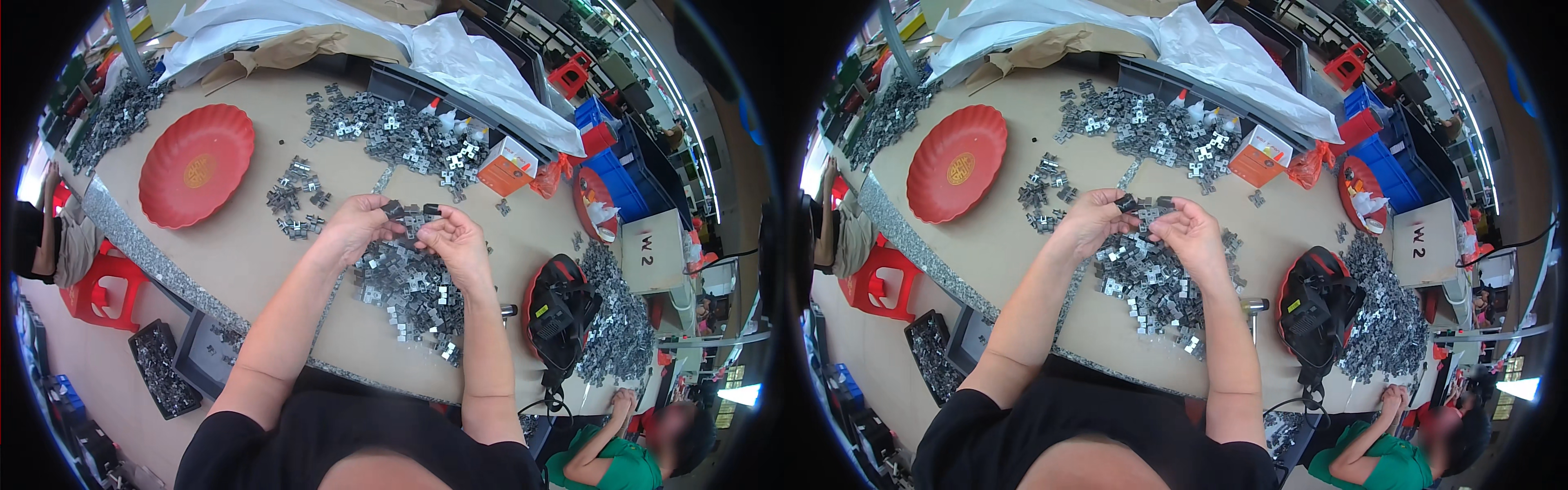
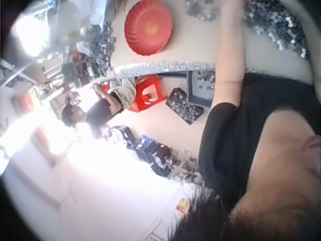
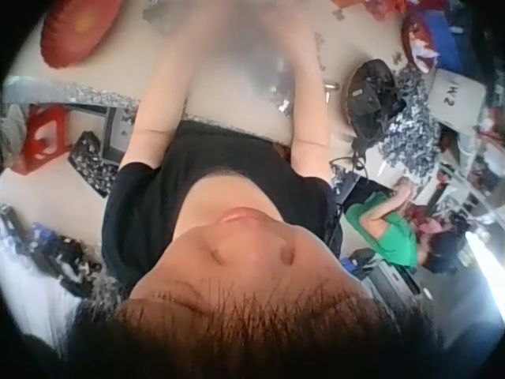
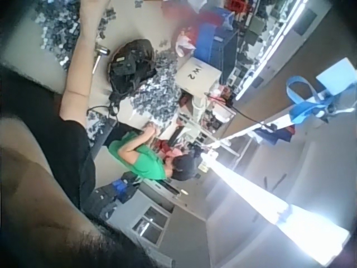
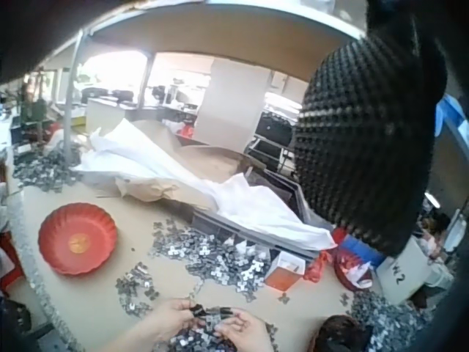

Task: The person assembles small plastic components by hand, creating assembled parts which are then placed into a red tray.

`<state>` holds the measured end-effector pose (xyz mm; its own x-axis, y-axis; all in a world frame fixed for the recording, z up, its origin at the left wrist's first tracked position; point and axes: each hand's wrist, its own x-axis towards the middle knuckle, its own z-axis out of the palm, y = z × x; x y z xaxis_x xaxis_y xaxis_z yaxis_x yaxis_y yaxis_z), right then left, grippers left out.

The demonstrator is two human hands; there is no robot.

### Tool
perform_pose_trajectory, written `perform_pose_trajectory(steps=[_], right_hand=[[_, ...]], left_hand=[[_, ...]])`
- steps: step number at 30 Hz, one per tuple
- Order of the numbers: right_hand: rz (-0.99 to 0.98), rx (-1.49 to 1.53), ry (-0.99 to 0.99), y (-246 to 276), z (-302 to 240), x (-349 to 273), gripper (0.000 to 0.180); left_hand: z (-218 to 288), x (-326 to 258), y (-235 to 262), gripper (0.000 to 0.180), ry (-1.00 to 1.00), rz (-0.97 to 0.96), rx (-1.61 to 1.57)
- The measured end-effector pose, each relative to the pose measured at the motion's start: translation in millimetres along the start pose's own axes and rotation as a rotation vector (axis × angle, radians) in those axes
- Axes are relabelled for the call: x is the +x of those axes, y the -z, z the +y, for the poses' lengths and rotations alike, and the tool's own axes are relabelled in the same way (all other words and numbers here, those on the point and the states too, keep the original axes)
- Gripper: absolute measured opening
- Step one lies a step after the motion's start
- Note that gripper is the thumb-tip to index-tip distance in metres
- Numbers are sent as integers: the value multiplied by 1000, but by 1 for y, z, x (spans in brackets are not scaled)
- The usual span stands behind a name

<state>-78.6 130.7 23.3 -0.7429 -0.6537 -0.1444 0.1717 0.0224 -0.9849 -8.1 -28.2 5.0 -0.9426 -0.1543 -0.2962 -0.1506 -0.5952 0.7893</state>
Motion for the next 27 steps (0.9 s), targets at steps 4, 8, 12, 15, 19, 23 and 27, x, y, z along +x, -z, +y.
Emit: perform_pose_trajectory(steps=[4,8,12,15,19,23,27], right_hand=[[16,-64,99,-7,7,1,39],[41,-65,131,-6,4,-3,36],[62,-72,36,-8,0,-1,34],[32,-13,-42,-3,3,1,33],[9,94,-88,2,4,4,32],[11,104,-124,5,3,4,30],[24,156,-175,6,1,4,25]], left_hand=[[-1,-3,1,14,-15,0,-41],[1,-5,-13,12,35,43,-80],[-2,-6,-11,9,-5,24,-67],[-4,-3,-7,7,-87,-23,65],[-4,-3,-7,4,-116,-62,104],[-3,-3,-10,4,-151,-81,126],[-3,-4,-13,12,-130,-82,215]])
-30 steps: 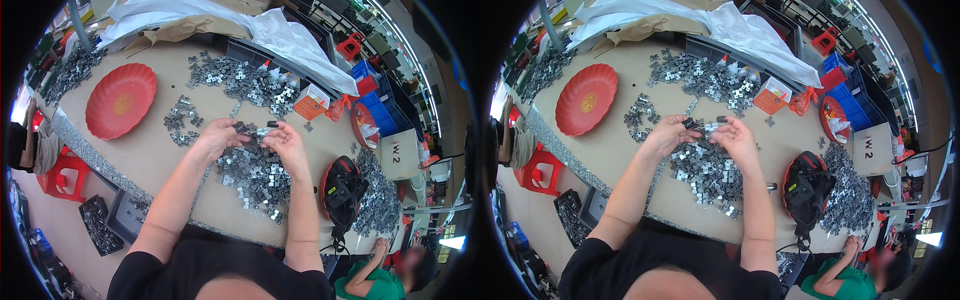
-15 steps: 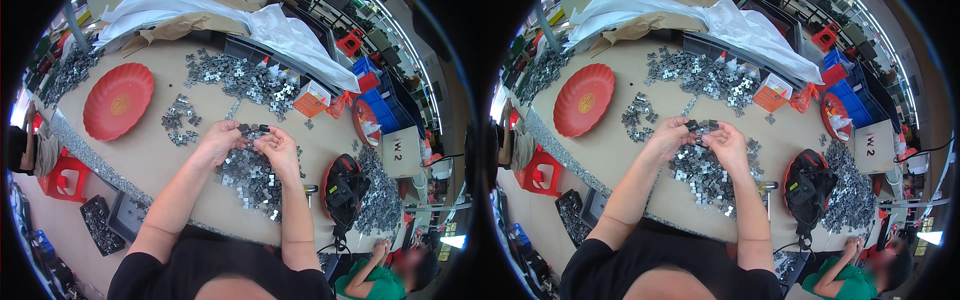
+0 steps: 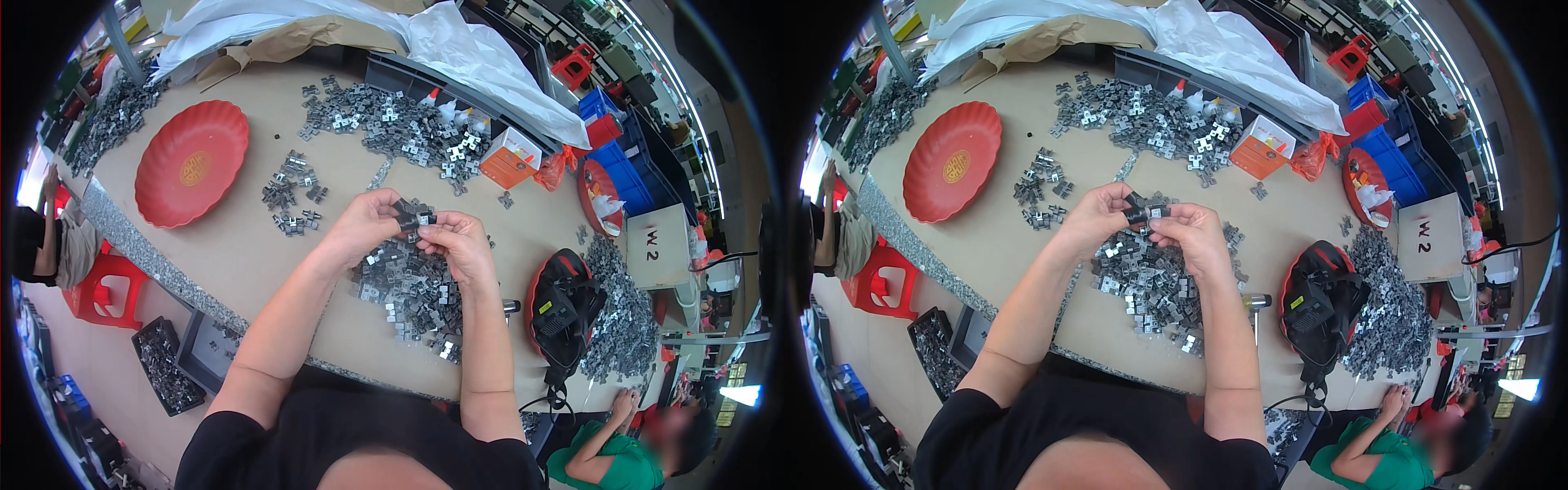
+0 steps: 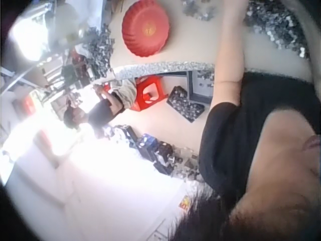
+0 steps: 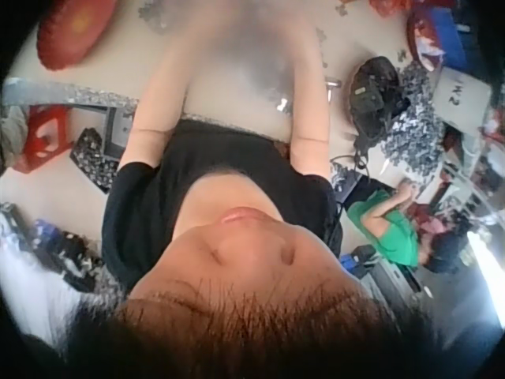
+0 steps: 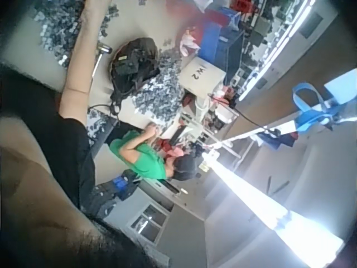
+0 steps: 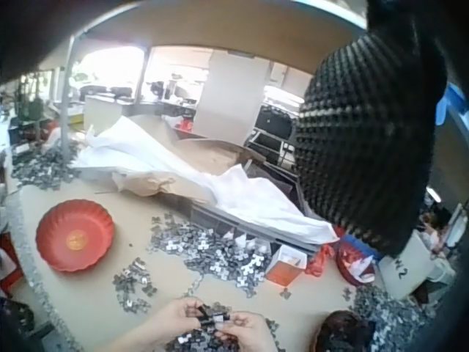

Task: The person assembles small plastic components by hand, creating assembled parts which are then placed into a red tray.

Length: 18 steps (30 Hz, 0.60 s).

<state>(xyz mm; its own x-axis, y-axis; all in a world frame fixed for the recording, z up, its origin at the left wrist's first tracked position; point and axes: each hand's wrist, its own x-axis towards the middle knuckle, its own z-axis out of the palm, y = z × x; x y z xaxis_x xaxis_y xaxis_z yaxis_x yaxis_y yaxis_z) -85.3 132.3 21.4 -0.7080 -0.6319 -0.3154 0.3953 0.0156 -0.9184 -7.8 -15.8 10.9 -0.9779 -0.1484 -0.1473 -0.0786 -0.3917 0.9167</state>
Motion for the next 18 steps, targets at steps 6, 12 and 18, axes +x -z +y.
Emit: perform_pose_trajectory(steps=[6,12,18], right_hand=[[-19,-107,33,-8,-7,-4,20],[87,-444,265,-3,6,-1,14],[139,-641,462,-4,16,2,14]], left_hand=[[-3,0,-1,23,-102,43,103],[0,0,-5,27,-132,23,154],[-7,-3,-3,27,-181,55,517]])
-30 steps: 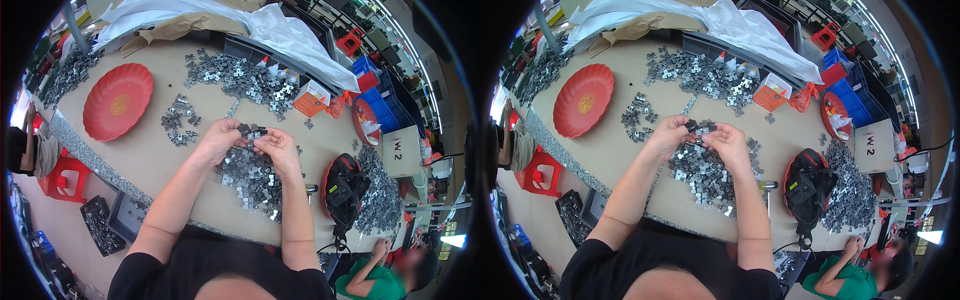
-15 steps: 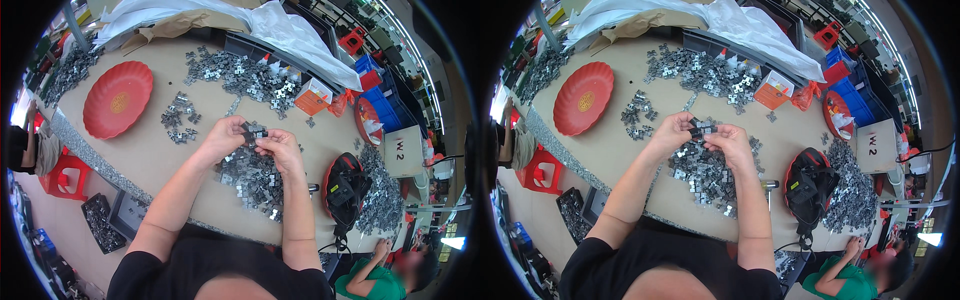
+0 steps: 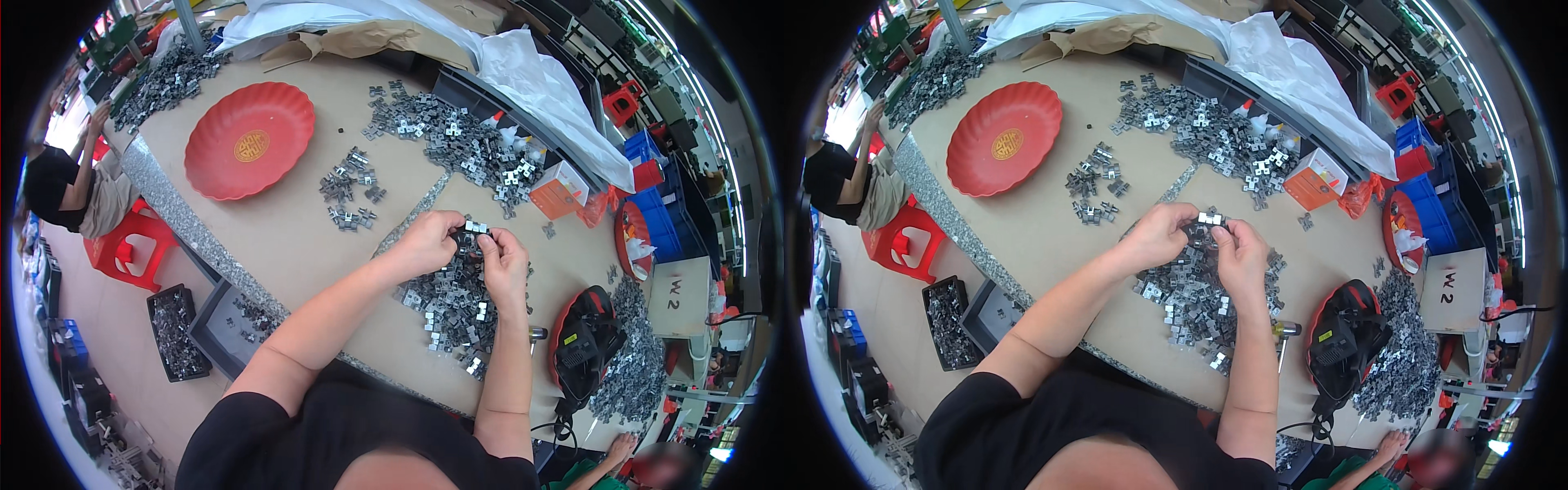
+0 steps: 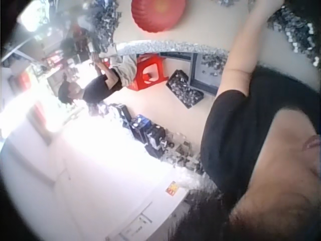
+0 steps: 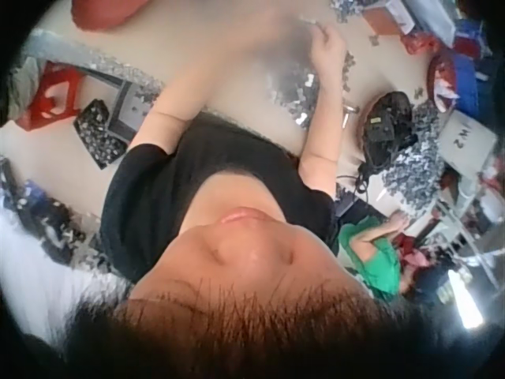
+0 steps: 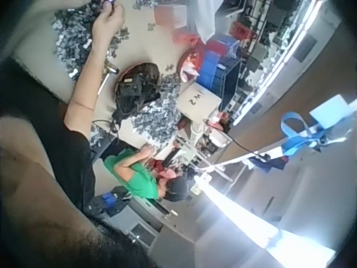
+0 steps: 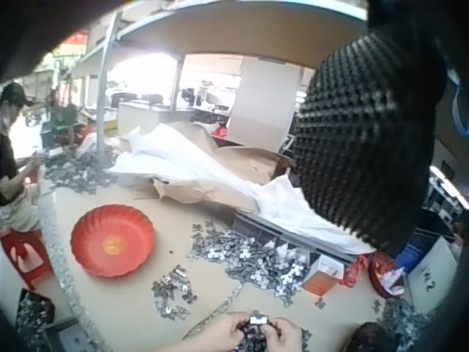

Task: The person assembles small plastic components by hand, creating assembled parts which are then placed into a red tray.

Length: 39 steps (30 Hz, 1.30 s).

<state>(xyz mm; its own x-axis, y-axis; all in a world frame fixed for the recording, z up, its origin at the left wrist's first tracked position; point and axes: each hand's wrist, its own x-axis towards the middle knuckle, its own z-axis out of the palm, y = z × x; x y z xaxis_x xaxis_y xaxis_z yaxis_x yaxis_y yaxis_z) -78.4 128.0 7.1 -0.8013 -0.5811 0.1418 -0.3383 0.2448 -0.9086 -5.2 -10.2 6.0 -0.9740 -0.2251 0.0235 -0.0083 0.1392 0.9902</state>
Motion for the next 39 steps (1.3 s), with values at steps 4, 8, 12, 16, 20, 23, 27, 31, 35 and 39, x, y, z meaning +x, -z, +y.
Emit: perform_pose_trajectory(steps=[4,8,12,16,20,23,27,31,35,39], right_hand=[[9,171,-71,-7,-8,2,14],[0,49,-135,4,-8,3,16],[-90,-350,41,31,-8,1,18],[-152,-680,279,35,-22,1,20],[-248,-430,-131,61,-12,15,23],[151,-583,-341,105,40,44,30],[297,-593,-612,118,70,68,39],[370,-958,-393,107,82,68,50],[217,-869,-504,107,64,72,45],[176,-946,-350,113,74,69,36]], left_hand=[[-2,-1,0,25,11,62,68],[-6,3,22,19,-21,128,314],[-4,5,48,27,137,532,1093],[-21,7,59,15,359,520,1118],[-3,3,54,18,310,525,1026],[-2,7,48,18,144,509,712],[-17,14,42,19,187,299,-258],[-9,13,28,24,189,194,-672],[-11,10,30,26,265,102,-804],[-5,10,25,21,305,83,-922]])
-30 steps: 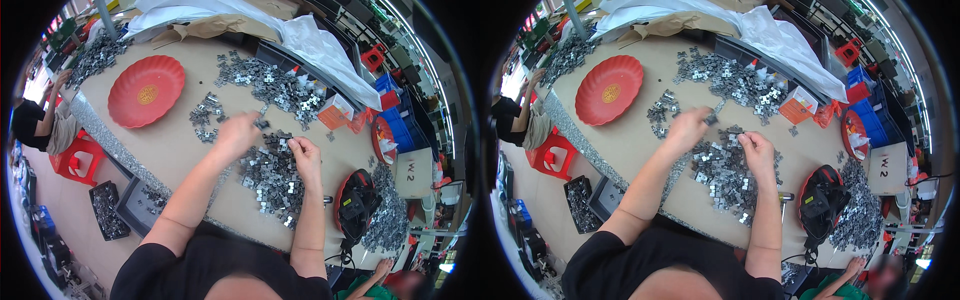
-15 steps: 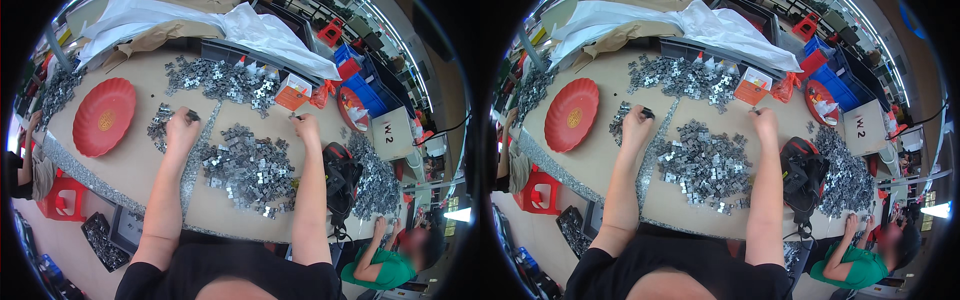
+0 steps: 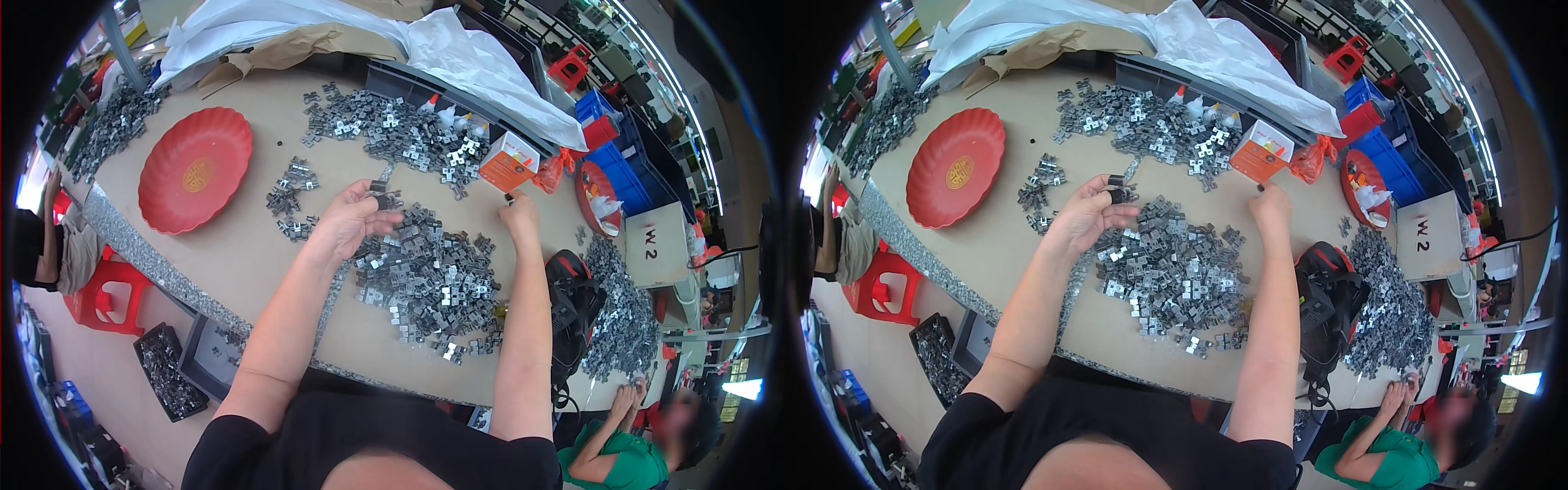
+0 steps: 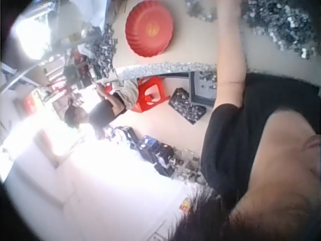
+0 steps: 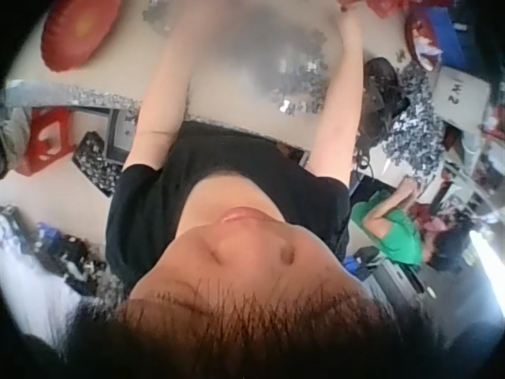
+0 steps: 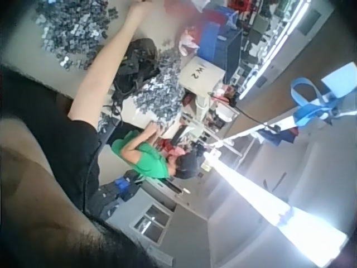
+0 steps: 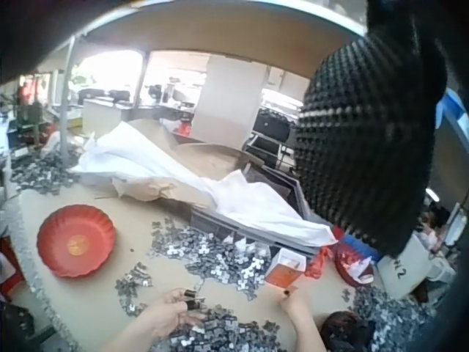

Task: The person assembles small plastic components by hand, creating assembled parts which are then placed into a red tray.

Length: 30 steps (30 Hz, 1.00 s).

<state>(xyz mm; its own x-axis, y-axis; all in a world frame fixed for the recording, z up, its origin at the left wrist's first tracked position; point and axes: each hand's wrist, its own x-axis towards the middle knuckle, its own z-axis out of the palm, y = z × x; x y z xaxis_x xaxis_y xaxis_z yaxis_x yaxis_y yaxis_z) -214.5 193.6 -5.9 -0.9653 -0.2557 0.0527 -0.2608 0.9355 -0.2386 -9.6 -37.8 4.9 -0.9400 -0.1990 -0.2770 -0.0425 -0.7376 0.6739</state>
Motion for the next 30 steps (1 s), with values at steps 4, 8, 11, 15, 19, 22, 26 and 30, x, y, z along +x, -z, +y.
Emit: perform_pose_trajectory(steps=[4,8,11,15,19,22,26,30], right_hand=[[-243,892,-3,14,-43,-43,26],[-399,1421,22,22,-87,-97,30],[-292,1386,178,19,-101,-115,27],[-360,1467,113,12,-108,-123,19],[-329,1479,139,5,-112,-124,20],[-280,1443,115,1,-114,-123,25],[-358,1378,121,1,-106,-119,32],[-388,1360,131,2,-103,-119,38]], left_hand=[[-6,3,5,17,-11,-24,79],[-6,0,-2,18,-27,-36,54],[-5,-5,-13,17,-44,16,120],[-12,-4,-15,17,-72,6,138],[-11,-8,-21,15,-38,-9,100],[-12,-7,-18,14,-35,-11,150],[-14,-5,-15,12,-56,-40,202],[-12,-8,-18,12,-34,-57,209]])
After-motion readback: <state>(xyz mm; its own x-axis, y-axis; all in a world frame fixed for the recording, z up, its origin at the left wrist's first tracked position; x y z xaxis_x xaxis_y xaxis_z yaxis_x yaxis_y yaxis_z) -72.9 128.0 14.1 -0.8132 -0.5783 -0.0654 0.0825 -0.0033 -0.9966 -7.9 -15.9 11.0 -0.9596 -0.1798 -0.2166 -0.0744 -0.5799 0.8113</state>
